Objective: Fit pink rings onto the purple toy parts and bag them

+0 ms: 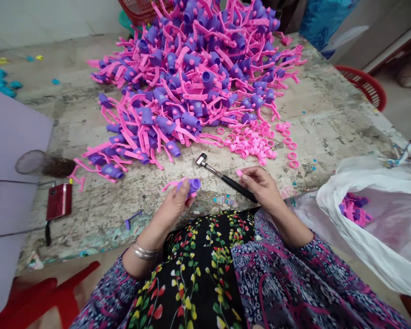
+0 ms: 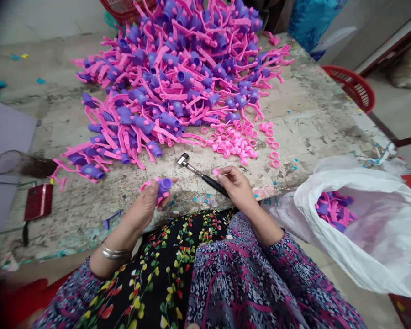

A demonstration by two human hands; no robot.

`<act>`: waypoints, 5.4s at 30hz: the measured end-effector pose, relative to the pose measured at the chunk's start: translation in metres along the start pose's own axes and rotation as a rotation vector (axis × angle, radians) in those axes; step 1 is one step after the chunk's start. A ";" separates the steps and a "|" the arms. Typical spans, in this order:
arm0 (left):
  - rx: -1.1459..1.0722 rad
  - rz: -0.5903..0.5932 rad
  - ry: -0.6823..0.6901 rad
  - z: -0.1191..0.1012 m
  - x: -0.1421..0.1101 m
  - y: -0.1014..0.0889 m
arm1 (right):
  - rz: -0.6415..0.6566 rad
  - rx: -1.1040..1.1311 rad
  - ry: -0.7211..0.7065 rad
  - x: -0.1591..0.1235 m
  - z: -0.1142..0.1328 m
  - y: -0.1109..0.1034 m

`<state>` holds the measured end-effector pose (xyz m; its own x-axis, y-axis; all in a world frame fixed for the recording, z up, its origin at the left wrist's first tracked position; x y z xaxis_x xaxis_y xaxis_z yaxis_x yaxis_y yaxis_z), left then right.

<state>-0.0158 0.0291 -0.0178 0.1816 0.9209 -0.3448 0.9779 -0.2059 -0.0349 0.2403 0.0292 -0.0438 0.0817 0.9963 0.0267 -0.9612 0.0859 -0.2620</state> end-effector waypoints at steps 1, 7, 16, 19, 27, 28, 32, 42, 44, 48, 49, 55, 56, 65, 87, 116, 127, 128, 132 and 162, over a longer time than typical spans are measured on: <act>-0.064 0.061 -0.001 -0.007 0.001 0.009 | 0.051 0.049 0.004 -0.003 0.008 0.007; -0.341 0.036 -0.038 -0.025 0.007 0.036 | 0.167 -0.157 -0.316 -0.018 0.053 0.025; -0.340 0.029 -0.057 -0.025 0.002 0.033 | 0.222 -0.197 -0.496 -0.025 0.064 0.031; -0.337 0.049 -0.060 -0.027 0.000 0.034 | 0.238 -0.114 -0.394 -0.027 0.061 0.032; -0.391 0.085 -0.162 -0.019 -0.001 0.035 | 0.300 0.315 -0.112 -0.028 0.049 0.036; -0.408 0.081 -0.173 -0.018 -0.002 0.035 | 0.297 0.351 -0.092 -0.028 0.048 0.037; -0.500 0.105 -0.213 -0.013 -0.001 0.037 | 0.270 0.396 -0.013 -0.030 0.044 0.043; -0.523 0.087 -0.214 -0.013 -0.003 0.041 | 0.260 0.646 0.246 -0.028 0.036 0.051; -0.470 0.050 -0.170 -0.014 -0.003 0.041 | 0.274 0.685 0.273 -0.027 0.035 0.050; -0.331 -0.024 -0.044 -0.015 0.000 0.039 | 0.300 0.771 0.402 -0.026 0.032 0.050; -0.289 -0.035 -0.023 -0.014 0.001 0.038 | 0.311 0.795 0.437 -0.026 0.032 0.050; -0.133 0.055 0.017 -0.012 0.002 0.038 | 0.365 0.887 0.566 -0.026 0.028 0.051; -0.119 0.067 0.023 -0.012 0.002 0.038 | 0.373 0.890 0.574 -0.026 0.027 0.051; -0.034 0.078 0.023 -0.011 0.001 0.039 | 0.401 0.852 0.559 -0.028 0.026 0.053; -0.133 0.245 -0.071 -0.007 -0.002 0.035 | 0.280 0.752 0.448 -0.022 0.040 0.038; 0.013 0.406 -0.093 -0.002 -0.013 0.029 | 0.400 0.810 0.430 -0.026 0.042 0.042; 0.168 0.391 -0.061 -0.001 -0.012 0.026 | 0.395 0.768 0.434 -0.027 0.038 0.042; 0.186 0.382 -0.063 -0.002 -0.012 0.027 | 0.395 0.766 0.436 -0.027 0.037 0.043; 0.271 0.351 -0.065 -0.002 -0.012 0.027 | 0.390 0.766 0.451 -0.027 0.034 0.043; 0.547 0.219 -0.041 -0.003 -0.015 0.028 | 0.358 0.710 0.469 -0.027 0.021 0.048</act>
<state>0.0093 0.0108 -0.0106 0.3589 0.8264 -0.4339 0.7209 -0.5408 -0.4335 0.1865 0.0059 -0.0368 -0.3024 0.8759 -0.3760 -0.8731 -0.0963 0.4779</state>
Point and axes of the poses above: each hand's wrist, its own x-axis towards the middle knuckle, its own y-axis out of the palm, z = x × y, the point moved 3 cm from there along x, towards the middle knuckle, and after that the axes turned 4 degrees about y, right-handed, at the moved point
